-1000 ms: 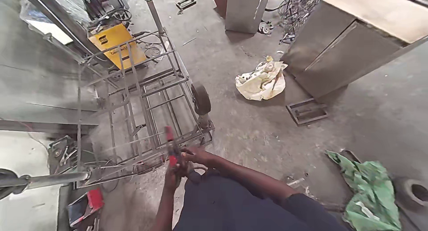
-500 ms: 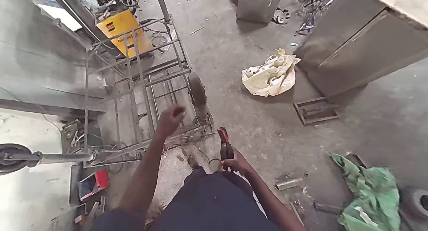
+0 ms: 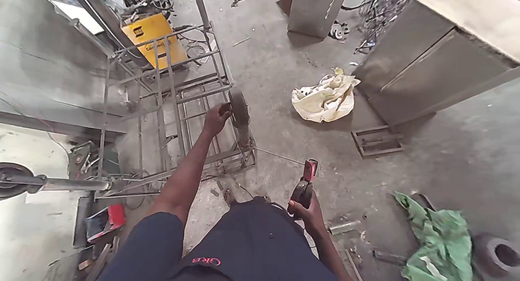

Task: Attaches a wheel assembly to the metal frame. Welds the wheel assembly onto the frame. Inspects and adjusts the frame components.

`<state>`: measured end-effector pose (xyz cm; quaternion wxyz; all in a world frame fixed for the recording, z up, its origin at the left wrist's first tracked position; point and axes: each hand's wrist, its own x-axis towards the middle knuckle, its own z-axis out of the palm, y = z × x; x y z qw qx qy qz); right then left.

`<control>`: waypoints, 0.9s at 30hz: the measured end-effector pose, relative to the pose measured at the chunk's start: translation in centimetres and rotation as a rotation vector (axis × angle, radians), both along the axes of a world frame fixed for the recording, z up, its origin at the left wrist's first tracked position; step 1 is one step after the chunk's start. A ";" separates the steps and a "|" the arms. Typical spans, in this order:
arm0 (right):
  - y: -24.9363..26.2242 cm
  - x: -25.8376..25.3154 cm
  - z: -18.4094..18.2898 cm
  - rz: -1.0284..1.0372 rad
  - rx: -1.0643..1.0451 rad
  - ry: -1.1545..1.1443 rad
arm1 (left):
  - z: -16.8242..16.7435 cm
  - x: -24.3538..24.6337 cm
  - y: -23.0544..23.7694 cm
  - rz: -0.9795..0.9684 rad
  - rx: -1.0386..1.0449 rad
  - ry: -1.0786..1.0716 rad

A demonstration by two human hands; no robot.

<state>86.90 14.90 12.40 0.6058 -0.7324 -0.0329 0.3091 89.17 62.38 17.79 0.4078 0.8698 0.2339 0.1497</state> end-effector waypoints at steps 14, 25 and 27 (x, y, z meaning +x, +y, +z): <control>1.9 0.1 1.7 -0.083 0.145 -0.080 | -0.3 0.0 -0.8 0.035 0.126 -0.003; 5.5 1.9 1.4 -0.021 0.226 -0.147 | -0.6 0.1 -1.5 0.070 0.136 -0.046; 6.3 2.1 1.2 -0.005 0.238 -0.159 | -0.3 0.1 -1.7 0.084 0.127 -0.031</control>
